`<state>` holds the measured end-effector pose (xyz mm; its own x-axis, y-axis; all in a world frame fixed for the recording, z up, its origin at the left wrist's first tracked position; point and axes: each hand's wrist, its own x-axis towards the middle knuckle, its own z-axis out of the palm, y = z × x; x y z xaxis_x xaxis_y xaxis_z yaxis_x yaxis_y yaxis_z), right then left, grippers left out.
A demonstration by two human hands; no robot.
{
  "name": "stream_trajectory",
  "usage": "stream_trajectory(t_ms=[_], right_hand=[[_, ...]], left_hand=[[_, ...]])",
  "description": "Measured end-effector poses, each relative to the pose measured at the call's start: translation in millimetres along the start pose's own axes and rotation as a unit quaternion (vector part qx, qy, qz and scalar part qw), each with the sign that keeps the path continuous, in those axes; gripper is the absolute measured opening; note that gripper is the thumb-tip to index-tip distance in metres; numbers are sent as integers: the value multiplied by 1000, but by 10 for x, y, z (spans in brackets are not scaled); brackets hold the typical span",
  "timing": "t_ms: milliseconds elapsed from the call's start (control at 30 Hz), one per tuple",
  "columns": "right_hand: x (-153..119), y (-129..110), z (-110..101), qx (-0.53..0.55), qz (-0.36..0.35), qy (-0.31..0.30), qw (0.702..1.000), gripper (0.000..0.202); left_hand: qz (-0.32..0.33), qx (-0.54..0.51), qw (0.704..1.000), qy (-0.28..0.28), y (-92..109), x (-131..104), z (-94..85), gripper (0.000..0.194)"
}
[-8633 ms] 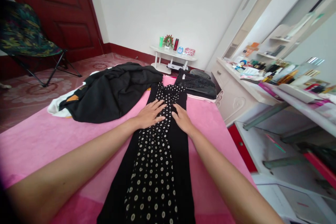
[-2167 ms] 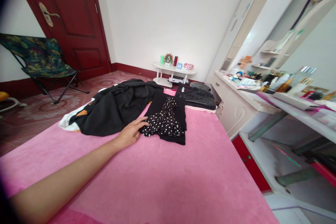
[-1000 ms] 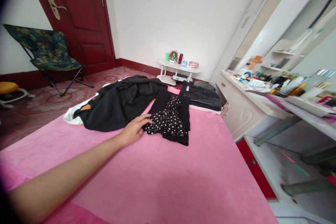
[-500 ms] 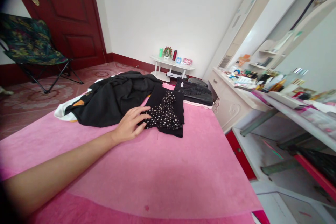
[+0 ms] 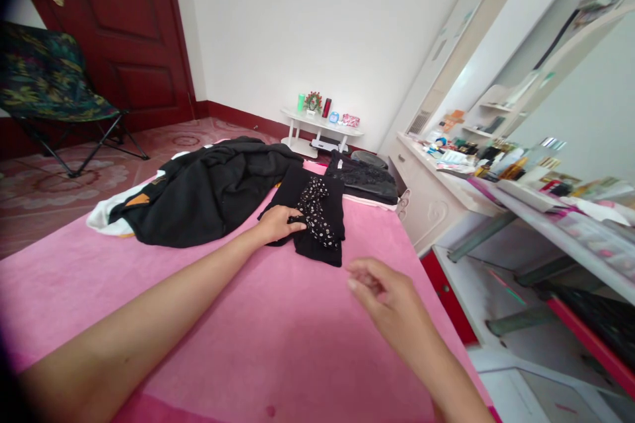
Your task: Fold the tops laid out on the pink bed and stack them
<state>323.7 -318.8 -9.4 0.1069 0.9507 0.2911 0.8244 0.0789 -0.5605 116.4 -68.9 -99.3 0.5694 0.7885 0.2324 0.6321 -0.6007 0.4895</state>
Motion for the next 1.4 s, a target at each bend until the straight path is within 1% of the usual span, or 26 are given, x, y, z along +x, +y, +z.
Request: stream_trajectory(t_ms=[67,100,133,167,200,267,300,333,367,433,500,567,633,700,767,833,867,933,967,1000,1033,1133,1200,1300,1400], right_hand=[[447,-70,310,20,-26,-142,989,20],[647,-105,474,3,-44,-189,981,21],[818,-135,632,-30,-55,-219,974,28],[954,-159,776,-74,-63,-235,967,36],[1055,-174,902,-124,-66,-235,962,44],[1161,-173,1089,-211,-59,-211,953,57],[1181,-154,1152,-235,-54,-189,952,56],[1189,-123,1196,-243,-50,-166,954,50],[1193,-79,1224,-236,-46,-143,960,40],[1211,47,1249,-184,-42,-112,976,22],[1254,203,1257,-100,-34,-105,989,21],[1305,350,1274,-18,-12,-101,995,21],[1335,442,1307,35,13,-73,997,18],[1328,453,1352,48,28,-26,998,14],[1281,393,1396,30,23,31,999,14],[1210,301,1432,1,-9,75,997,21],[1173,258,1445,-10,-34,82,996,25],[1111,192,1464,-25,-79,62,995,31],[1090,171,1470,-33,-90,42,995,34],[1076,156,1475,-42,-91,24,995,35],[1068,144,1478,-54,-86,9,995,36],[1061,106,1488,-96,-62,-6,993,30],[1059,77,1498,-121,-57,-6,991,21],[1055,50,1512,-145,-65,-10,987,16],[1062,47,1511,-168,-69,-18,983,14]], left_hand=[[-12,-27,999,25,-16,-16,20,30],[-10,-40,999,34,-24,-25,28,28],[-6,-53,998,39,-34,-32,33,27],[-5,-66,997,43,-46,-33,37,27],[-7,-80,996,47,-60,-30,39,26],[-14,-106,993,51,-90,-11,41,27],[-16,-116,992,52,-106,0,42,27],[-15,-123,991,53,-120,11,44,27],[-12,-128,990,55,-134,20,48,27],[-5,-137,989,57,-160,30,56,27],[6,-145,988,47,-181,29,65,32],[17,-150,988,31,-197,22,73,41],[28,-156,987,18,-207,16,79,44],[39,-174,984,12,-216,19,84,43],[51,-202,978,21,-232,35,85,38],[49,-235,969,58,-261,57,76,32],[42,-255,963,78,-281,66,67,30],[28,-296,949,103,-326,75,33,25],[32,-312,944,99,-346,71,8,20],[46,-318,943,83,-362,62,-22,14],[66,-313,946,59,-372,46,-57,13],[120,-239,964,-9,-349,-20,-180,26],[133,-174,975,-40,-301,-63,-255,30],[138,-94,983,-76,-231,-96,-316,22],[143,-41,986,-74,-193,-99,-302,18]])
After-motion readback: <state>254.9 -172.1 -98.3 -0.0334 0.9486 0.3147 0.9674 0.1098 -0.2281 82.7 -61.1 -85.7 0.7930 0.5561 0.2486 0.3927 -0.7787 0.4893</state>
